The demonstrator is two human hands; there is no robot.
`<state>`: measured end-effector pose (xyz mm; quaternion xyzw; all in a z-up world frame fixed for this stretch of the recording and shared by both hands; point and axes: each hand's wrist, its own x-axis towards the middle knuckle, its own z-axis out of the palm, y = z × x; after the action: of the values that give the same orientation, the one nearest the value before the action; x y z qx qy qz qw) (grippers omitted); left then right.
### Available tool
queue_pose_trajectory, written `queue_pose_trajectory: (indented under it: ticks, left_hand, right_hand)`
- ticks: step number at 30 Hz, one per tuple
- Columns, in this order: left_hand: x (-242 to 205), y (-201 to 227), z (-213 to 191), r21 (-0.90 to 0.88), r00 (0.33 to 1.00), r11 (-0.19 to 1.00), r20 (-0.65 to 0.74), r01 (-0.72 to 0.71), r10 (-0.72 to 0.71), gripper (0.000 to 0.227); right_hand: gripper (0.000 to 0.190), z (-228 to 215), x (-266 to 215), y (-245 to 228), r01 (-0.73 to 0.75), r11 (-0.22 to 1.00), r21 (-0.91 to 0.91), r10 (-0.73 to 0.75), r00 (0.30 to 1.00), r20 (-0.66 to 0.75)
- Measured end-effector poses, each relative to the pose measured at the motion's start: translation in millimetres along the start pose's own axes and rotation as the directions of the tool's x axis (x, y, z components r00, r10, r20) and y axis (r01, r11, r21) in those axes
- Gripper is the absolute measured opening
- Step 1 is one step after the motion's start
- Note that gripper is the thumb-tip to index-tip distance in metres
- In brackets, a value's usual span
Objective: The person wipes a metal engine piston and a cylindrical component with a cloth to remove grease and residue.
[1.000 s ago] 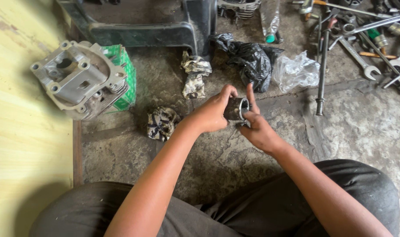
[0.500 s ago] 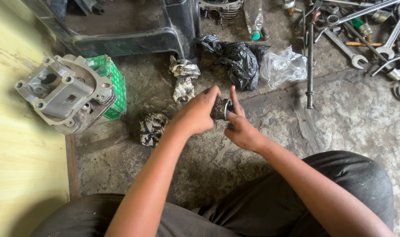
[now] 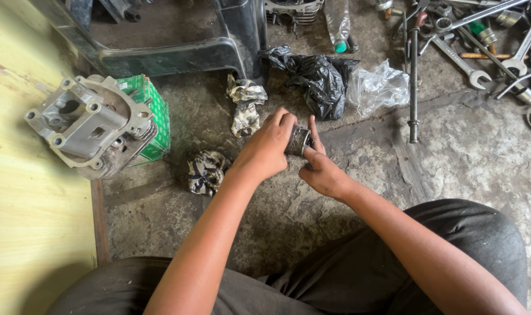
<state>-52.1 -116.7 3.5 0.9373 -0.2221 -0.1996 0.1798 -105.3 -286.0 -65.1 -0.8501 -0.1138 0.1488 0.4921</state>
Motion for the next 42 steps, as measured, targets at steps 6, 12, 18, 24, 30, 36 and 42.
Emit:
queue_pose_trajectory:
  ticks: [6, 12, 18, 24, 30, 36, 42]
  left_hand:
    - [3, -3, 26, 0.226, 0.824, 0.946, -0.471, -0.232, 0.314, 0.076]
    - [11, -18, 47, 0.338, 0.756, 0.927, -0.562, -0.161, 0.336, 0.064]
    - [26, -20, 55, 0.164, 0.734, 0.986, -0.669, -0.007, 0.117, 0.054]
    - [14, -22, 26, -0.365, 0.705, 0.930, -0.649, 0.042, -0.286, 0.056]
    - [5, -37, -12, -0.528, 0.508, 0.846, -0.750, -0.074, -0.424, 0.061]
    - [-13, -65, -70, -0.567, 0.258, 0.768, -0.823, -0.298, -0.507, 0.060]
    - [-37, -88, -99, -0.663, 0.223, 0.587, -0.729, -0.465, -0.647, 0.050]
  right_hand:
    - [0.087, 1, -2, -9, -0.190, 0.865, 0.464, 0.166, 0.982, 0.093]
    - [0.096, 12, 6, 23, -0.249, 0.647, 0.720, 0.192, 0.968, 0.162]
    - [0.111, 1, -2, -14, -0.226, 0.831, 0.508, 0.178, 0.974, 0.141]
    - [0.094, 11, -8, -28, 0.086, 0.877, -0.472, -0.153, 0.983, -0.105]
    - [0.073, 12, -9, -29, 0.139, 0.700, -0.700, -0.290, 0.952, -0.101]
    - [0.055, 30, 5, -49, 0.204, 0.608, -0.767, -0.321, 0.947, -0.003]
    - [0.053, 94, 49, -81, 0.197, 0.725, -0.660, -0.101, 0.978, 0.181]
